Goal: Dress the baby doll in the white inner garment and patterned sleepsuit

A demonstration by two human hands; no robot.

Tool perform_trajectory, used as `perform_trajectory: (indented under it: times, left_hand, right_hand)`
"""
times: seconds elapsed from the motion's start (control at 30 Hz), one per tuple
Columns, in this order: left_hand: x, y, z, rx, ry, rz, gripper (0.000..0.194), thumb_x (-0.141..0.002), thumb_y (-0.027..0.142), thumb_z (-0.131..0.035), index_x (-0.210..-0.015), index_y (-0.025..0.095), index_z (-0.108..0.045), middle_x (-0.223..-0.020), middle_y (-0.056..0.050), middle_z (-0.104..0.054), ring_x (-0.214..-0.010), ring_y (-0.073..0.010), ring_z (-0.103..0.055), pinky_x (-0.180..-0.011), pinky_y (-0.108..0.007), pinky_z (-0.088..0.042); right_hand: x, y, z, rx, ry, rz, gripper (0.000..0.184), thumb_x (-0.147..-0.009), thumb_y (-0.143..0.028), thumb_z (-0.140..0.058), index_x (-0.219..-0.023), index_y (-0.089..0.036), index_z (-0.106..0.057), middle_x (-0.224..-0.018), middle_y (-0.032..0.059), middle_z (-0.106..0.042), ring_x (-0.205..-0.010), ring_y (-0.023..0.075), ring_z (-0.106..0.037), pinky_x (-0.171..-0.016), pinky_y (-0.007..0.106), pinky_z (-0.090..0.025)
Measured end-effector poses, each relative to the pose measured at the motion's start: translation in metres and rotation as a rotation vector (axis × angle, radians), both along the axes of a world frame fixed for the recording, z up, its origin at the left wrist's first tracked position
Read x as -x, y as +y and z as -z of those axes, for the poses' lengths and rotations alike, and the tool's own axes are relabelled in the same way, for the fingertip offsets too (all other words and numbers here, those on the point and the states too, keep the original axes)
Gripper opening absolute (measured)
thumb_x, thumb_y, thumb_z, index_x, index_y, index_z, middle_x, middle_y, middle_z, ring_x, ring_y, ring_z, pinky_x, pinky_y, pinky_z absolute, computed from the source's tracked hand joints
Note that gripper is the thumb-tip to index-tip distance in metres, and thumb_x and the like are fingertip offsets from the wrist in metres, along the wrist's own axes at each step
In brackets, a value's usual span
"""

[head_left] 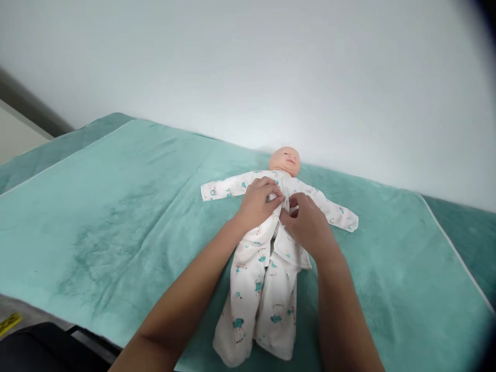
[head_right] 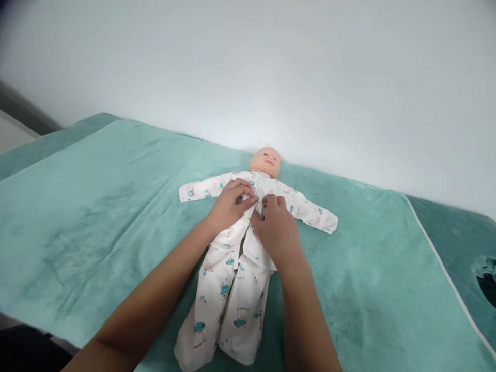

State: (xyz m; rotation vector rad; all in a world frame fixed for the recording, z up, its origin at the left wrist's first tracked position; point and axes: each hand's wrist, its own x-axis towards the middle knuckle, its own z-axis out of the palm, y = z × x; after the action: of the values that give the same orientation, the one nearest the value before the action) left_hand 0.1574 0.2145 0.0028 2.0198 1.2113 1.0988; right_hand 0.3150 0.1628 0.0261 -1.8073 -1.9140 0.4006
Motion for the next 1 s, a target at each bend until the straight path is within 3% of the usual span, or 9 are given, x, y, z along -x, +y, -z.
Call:
perform_trajectory:
  times: [0.1,0.23,0.37,0.57,0.67,0.83,1.0]
  left_hand:
    - [0.001,-0.001,-0.003,0.085,-0.148,0.033,0.009,-0.090,0.027,-0.061,-0.085,0.020,-0.063,-0.096,-0.004,-0.065,-0.093,-0.0191,-0.058,-0.084,-0.034,-0.046]
    - [0.000,-0.005,-0.006,0.219,-0.288,0.030,0.014,-0.092,0.033,-0.058,-0.089,0.020,-0.061,-0.084,0.000,-0.062,-0.077,-0.0142,-0.055,-0.074,-0.029,-0.044]
    - [-0.003,-0.007,-0.006,0.248,-0.274,0.019,0.014,-0.090,0.033,-0.059,-0.086,0.020,-0.063,-0.079,0.001,-0.061,-0.074,-0.0135,-0.053,-0.072,-0.028,-0.043]
    - [-0.006,-0.007,0.001,0.231,-0.264,-0.010,0.013,-0.088,0.033,-0.059,-0.085,0.021,-0.064,-0.076,0.002,-0.058,-0.073,-0.0142,-0.051,-0.070,-0.028,-0.042]
    - [-0.005,-0.007,0.004,0.219,-0.259,0.019,0.013,-0.090,0.032,-0.057,-0.086,0.021,-0.064,-0.078,0.001,-0.059,-0.073,-0.0140,-0.051,-0.070,-0.028,-0.042]
    - [-0.004,-0.007,0.002,0.206,-0.282,0.035,0.012,-0.090,0.030,-0.059,-0.085,0.020,-0.063,-0.077,0.002,-0.058,-0.072,-0.0127,-0.051,-0.070,-0.027,-0.042]
    - [-0.003,-0.008,0.003,0.229,-0.326,0.014,0.012,-0.089,0.031,-0.060,-0.085,0.020,-0.063,-0.077,0.002,-0.058,-0.072,-0.0126,-0.051,-0.070,-0.027,-0.042]
  right_hand:
    - [0.008,-0.006,-0.006,-0.059,-0.042,0.031,0.018,-0.086,-0.028,-0.055,-0.103,-0.022,-0.053,-0.107,0.0069,-0.056,-0.069,0.0156,-0.056,-0.063,0.029,-0.037]
    - [0.013,-0.005,-0.006,-0.082,-0.092,0.054,0.008,-0.090,-0.028,-0.054,-0.095,-0.021,-0.055,-0.099,0.0054,-0.054,-0.069,0.0160,-0.053,-0.063,0.029,-0.035]
    - [0.011,0.002,0.000,-0.061,-0.065,0.095,0.015,-0.091,-0.034,-0.056,-0.084,-0.021,-0.055,-0.089,0.0046,-0.057,-0.070,0.0177,-0.051,-0.063,0.030,-0.033]
    - [0.002,0.010,0.010,-0.082,-0.025,0.080,0.012,-0.088,-0.027,-0.056,-0.078,-0.021,-0.056,-0.081,0.0035,-0.059,-0.072,0.0192,-0.054,-0.066,0.031,-0.034]
    - [0.000,0.007,0.008,-0.063,0.004,0.068,0.007,-0.086,-0.029,-0.058,-0.086,-0.021,-0.057,-0.082,0.0030,-0.060,-0.072,0.0194,-0.056,-0.066,0.031,-0.035]
    - [0.007,-0.008,-0.008,0.012,-0.125,-0.018,0.016,-0.086,-0.025,-0.059,-0.100,-0.020,-0.055,-0.102,0.0081,-0.060,-0.074,0.0191,-0.058,-0.067,0.032,-0.037]
    - [0.013,-0.015,-0.016,0.000,-0.106,-0.033,0.027,-0.085,-0.019,-0.058,-0.112,-0.020,-0.056,-0.109,0.0093,-0.060,-0.081,0.0207,-0.060,-0.069,0.032,-0.038]
